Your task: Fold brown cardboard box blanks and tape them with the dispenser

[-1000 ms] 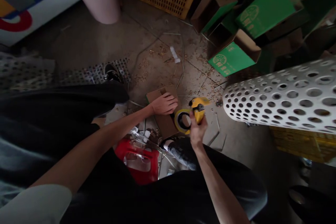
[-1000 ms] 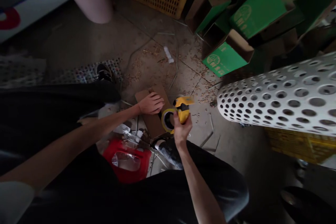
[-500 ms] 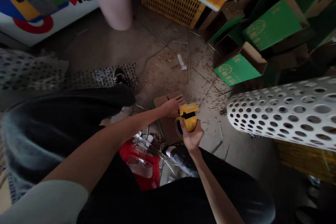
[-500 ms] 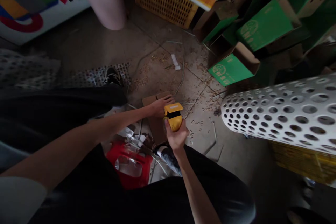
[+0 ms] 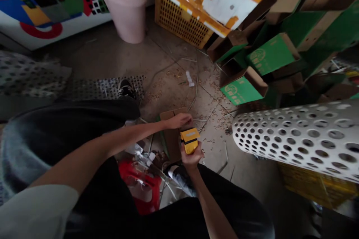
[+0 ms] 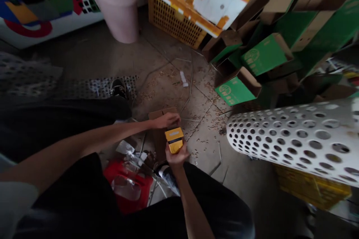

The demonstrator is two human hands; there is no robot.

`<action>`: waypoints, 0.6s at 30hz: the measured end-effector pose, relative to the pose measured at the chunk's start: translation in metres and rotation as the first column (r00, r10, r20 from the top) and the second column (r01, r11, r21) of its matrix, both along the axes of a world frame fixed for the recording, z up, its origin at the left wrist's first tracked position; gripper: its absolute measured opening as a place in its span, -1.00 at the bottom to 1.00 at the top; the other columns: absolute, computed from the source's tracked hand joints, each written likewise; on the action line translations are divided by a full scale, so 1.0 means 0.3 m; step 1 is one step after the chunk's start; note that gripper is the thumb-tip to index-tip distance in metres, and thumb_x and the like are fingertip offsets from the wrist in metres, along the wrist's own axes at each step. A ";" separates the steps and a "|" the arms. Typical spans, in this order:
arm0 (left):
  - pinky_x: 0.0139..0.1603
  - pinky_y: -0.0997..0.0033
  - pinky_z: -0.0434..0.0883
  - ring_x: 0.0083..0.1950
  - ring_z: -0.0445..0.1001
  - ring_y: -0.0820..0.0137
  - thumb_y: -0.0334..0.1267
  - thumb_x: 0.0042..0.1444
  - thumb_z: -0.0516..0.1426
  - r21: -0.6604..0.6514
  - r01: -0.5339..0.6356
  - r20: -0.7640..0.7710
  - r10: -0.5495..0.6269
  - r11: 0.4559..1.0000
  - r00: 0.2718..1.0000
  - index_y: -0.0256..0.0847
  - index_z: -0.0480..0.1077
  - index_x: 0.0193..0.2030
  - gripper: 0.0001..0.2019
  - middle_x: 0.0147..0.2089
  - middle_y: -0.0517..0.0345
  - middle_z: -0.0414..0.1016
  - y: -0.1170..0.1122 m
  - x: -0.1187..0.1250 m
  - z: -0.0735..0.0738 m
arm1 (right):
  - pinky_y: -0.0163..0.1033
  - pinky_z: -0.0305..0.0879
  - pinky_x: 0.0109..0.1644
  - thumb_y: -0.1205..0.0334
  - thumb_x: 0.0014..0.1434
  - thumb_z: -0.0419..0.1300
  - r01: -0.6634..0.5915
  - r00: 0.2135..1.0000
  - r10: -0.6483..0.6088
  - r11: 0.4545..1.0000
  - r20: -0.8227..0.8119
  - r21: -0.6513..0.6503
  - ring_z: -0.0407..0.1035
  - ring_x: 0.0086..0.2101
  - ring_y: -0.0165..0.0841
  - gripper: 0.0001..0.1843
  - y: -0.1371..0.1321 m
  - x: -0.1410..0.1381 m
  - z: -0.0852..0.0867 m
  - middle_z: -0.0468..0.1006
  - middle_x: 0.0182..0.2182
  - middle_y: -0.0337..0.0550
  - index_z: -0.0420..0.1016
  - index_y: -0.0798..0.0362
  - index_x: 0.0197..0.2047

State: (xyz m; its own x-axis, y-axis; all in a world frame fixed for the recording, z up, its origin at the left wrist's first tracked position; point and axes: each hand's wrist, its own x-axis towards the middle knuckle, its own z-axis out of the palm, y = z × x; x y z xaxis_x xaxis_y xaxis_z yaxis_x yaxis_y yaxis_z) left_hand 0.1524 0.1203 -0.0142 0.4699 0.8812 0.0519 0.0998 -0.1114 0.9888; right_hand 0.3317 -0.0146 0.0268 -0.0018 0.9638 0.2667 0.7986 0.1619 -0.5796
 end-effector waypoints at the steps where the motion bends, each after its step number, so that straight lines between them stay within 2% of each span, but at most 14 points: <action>1: 0.01 0.27 0.42 -0.15 0.51 0.30 0.13 0.45 -0.18 -0.210 -0.057 0.080 0.076 0.976 0.994 -0.23 0.47 -0.22 -0.43 -0.23 -0.04 0.57 0.005 -0.017 0.018 | -0.21 0.33 -0.45 -0.21 0.13 0.30 0.006 1.000 -0.006 1.000 0.011 -0.002 0.44 -0.54 -0.25 -0.46 -0.001 0.002 -0.004 0.54 -0.50 -0.11 0.36 0.09 -0.11; 2: -0.07 0.29 0.43 -0.22 0.50 0.32 0.18 0.43 -0.17 -0.413 -0.068 0.121 0.128 0.908 0.984 -0.24 0.47 -0.26 -0.40 -0.30 -0.01 0.55 0.010 -0.034 0.035 | -0.21 0.33 -0.45 -0.22 0.13 0.30 0.010 1.000 -0.009 1.000 0.022 -0.009 0.44 -0.54 -0.25 -0.46 -0.002 0.003 -0.008 0.53 -0.50 -0.12 0.35 0.08 -0.13; 3: -0.14 0.31 0.43 -0.28 0.49 0.32 0.21 0.41 -0.14 -0.580 -0.037 0.136 0.142 0.814 0.981 -0.25 0.47 -0.30 -0.38 -0.36 0.01 0.54 0.015 -0.050 0.054 | -0.22 0.32 -0.45 -0.23 0.12 0.29 0.013 1.000 -0.013 1.000 0.029 -0.019 0.44 -0.54 -0.26 -0.47 -0.003 0.002 -0.010 0.52 -0.51 -0.13 0.35 0.07 -0.15; 4: -0.19 0.32 0.42 -0.30 0.49 0.32 0.24 0.38 -0.09 -0.698 0.021 0.144 0.112 0.715 0.983 -0.26 0.49 -0.33 -0.38 -0.38 0.01 0.55 0.017 -0.064 0.073 | -0.22 0.31 -0.45 -0.24 0.13 0.29 0.015 0.999 -0.014 1.000 0.034 -0.026 0.43 -0.54 -0.26 -0.47 -0.004 0.001 -0.012 0.52 -0.51 -0.13 0.34 0.06 -0.15; 5: -0.22 0.33 0.40 -0.31 0.48 0.32 0.25 0.35 -0.02 -0.773 0.087 0.158 0.058 0.629 0.986 -0.27 0.51 -0.35 -0.39 -0.38 0.00 0.56 0.017 -0.075 0.093 | -0.22 0.31 -0.44 -0.24 0.13 0.29 0.014 0.999 -0.013 1.000 0.035 -0.028 0.43 -0.54 -0.26 -0.47 -0.005 -0.001 -0.013 0.51 -0.51 -0.14 0.34 0.06 -0.16; 6: -0.24 0.33 0.39 -0.32 0.48 0.32 0.27 0.31 0.03 -0.812 0.141 0.174 0.004 0.566 0.985 -0.28 0.53 -0.36 -0.39 -0.37 -0.01 0.58 0.013 -0.083 0.114 | -0.21 0.31 -0.44 -0.24 0.13 0.28 0.014 0.999 -0.013 1.000 0.033 -0.024 0.43 -0.53 -0.25 -0.47 -0.005 -0.003 -0.012 0.51 -0.51 -0.14 0.34 0.06 -0.15; 7: -0.26 0.34 0.38 -0.33 0.47 0.33 0.30 0.27 0.08 -0.827 0.170 0.183 -0.029 0.536 0.983 -0.29 0.55 -0.37 -0.39 -0.36 -0.02 0.59 0.005 -0.087 0.136 | -0.21 0.30 -0.44 -0.24 0.14 0.28 0.013 0.999 -0.012 1.000 0.030 -0.019 0.43 -0.53 -0.25 -0.47 -0.005 -0.005 -0.011 0.51 -0.51 -0.14 0.34 0.06 -0.15; 9: -0.30 0.35 0.35 -0.35 0.44 0.35 0.35 0.18 0.15 -0.807 0.168 0.180 -0.036 0.566 0.983 -0.28 0.56 -0.38 -0.38 -0.36 0.00 0.58 -0.017 -0.087 0.178 | -0.22 0.30 -0.44 -0.23 0.15 0.28 0.007 1.000 -0.007 1.000 0.020 -0.017 0.43 -0.53 -0.26 -0.49 -0.005 -0.011 -0.006 0.50 -0.51 -0.15 0.35 0.06 -0.15; 13: -0.42 0.42 0.26 -0.45 0.35 0.45 0.34 0.03 0.28 -0.697 0.073 0.096 -0.008 0.713 0.995 -0.27 0.55 -0.44 -0.41 -0.46 0.11 0.51 -0.056 -0.081 0.238 | -0.23 0.26 -0.47 -0.24 0.16 0.27 0.005 1.000 -0.005 1.000 0.025 -0.005 0.40 -0.55 -0.27 -0.48 -0.003 -0.017 0.000 0.47 -0.54 -0.19 0.35 0.06 -0.13; 16: -0.49 0.47 0.21 -0.50 0.31 0.49 0.20 0.00 0.37 -0.605 -0.027 -0.066 -0.016 0.796 0.998 -0.28 0.55 -0.47 -0.51 -0.55 0.18 0.45 -0.059 -0.077 0.253 | -0.23 0.25 -0.47 -0.24 0.16 0.28 -0.004 1.000 0.004 1.000 0.022 0.006 0.39 -0.56 -0.28 -0.45 -0.001 -0.016 -0.002 0.50 -0.52 -0.17 0.37 0.09 -0.09; 18: -0.49 0.50 0.23 -0.51 0.33 0.50 0.05 0.03 0.38 -0.539 -0.115 -0.169 0.027 0.834 0.985 -0.28 0.58 -0.46 -0.63 -0.57 0.21 0.45 -0.052 -0.067 0.255 | -0.24 0.26 -0.46 -0.24 0.18 0.27 -0.014 0.999 0.014 1.000 0.033 0.008 0.40 -0.56 -0.29 -0.45 0.003 -0.017 0.000 0.52 -0.50 -0.14 0.38 0.11 -0.10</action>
